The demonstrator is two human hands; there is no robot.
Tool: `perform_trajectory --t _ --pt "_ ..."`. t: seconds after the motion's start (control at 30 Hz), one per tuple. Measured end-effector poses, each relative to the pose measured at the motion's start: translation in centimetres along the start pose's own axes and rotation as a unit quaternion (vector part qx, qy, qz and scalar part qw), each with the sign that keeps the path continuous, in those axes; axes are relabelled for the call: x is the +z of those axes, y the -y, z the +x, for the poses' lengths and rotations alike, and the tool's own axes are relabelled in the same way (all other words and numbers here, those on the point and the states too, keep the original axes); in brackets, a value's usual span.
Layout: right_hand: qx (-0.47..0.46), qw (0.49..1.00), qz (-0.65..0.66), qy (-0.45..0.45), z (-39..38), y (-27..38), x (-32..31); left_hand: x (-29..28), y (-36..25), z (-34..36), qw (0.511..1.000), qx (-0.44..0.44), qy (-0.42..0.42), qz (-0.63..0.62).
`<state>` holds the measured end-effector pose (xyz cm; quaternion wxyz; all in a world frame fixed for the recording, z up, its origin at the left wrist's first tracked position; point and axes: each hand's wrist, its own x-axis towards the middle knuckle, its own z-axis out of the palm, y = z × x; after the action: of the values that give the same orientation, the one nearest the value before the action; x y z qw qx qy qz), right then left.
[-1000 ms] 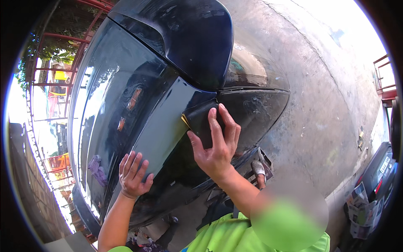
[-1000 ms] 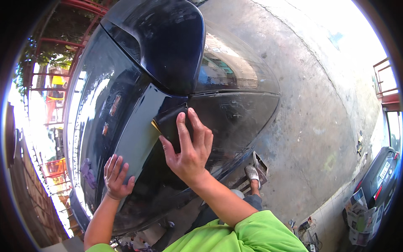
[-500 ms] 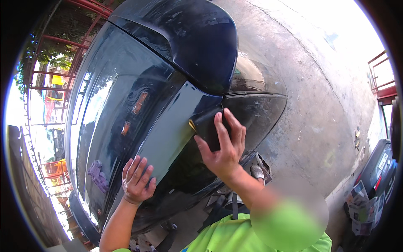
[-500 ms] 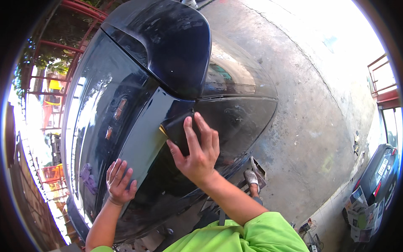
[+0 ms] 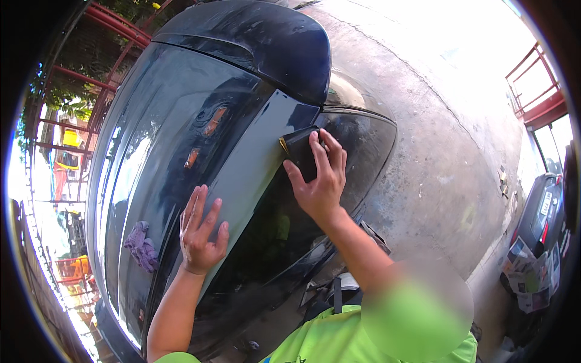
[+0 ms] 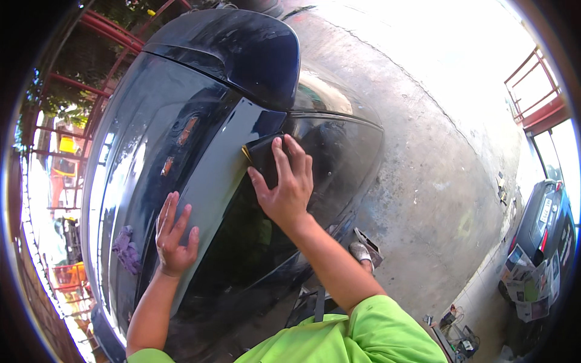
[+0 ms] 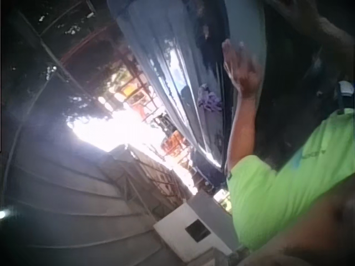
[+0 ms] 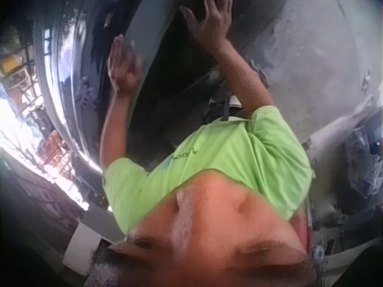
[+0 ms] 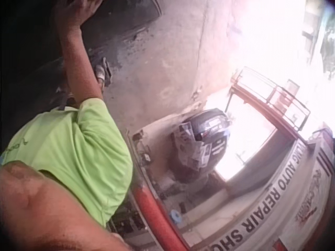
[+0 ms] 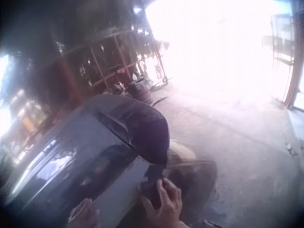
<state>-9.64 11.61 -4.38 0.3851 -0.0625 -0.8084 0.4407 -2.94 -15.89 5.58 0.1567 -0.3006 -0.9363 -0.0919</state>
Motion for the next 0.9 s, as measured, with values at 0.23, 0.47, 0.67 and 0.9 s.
perform_trajectory --t 0.23,0.47,0.67,0.9 --pt "0.046 0.998 -0.019 -0.034 -1.6 1.1 0.7 0.7 0.9 4.3 0.995 -0.019 -0.079 -0.058" --pt "0.02 0.997 -0.042 -0.053 -2.1 0.3 0.8 3.4 3.2 8.5 0.991 0.063 -0.097 -0.074" --pt "-0.032 0.998 -0.033 -0.034 -2.1 -0.8 0.5 4.0 4.0 8.2 0.994 0.061 -0.046 -0.082" --pt "-0.045 0.996 -0.058 0.046 -3.1 -0.1 0.2 4.4 4.1 8.5 0.992 0.032 -0.042 -0.117"
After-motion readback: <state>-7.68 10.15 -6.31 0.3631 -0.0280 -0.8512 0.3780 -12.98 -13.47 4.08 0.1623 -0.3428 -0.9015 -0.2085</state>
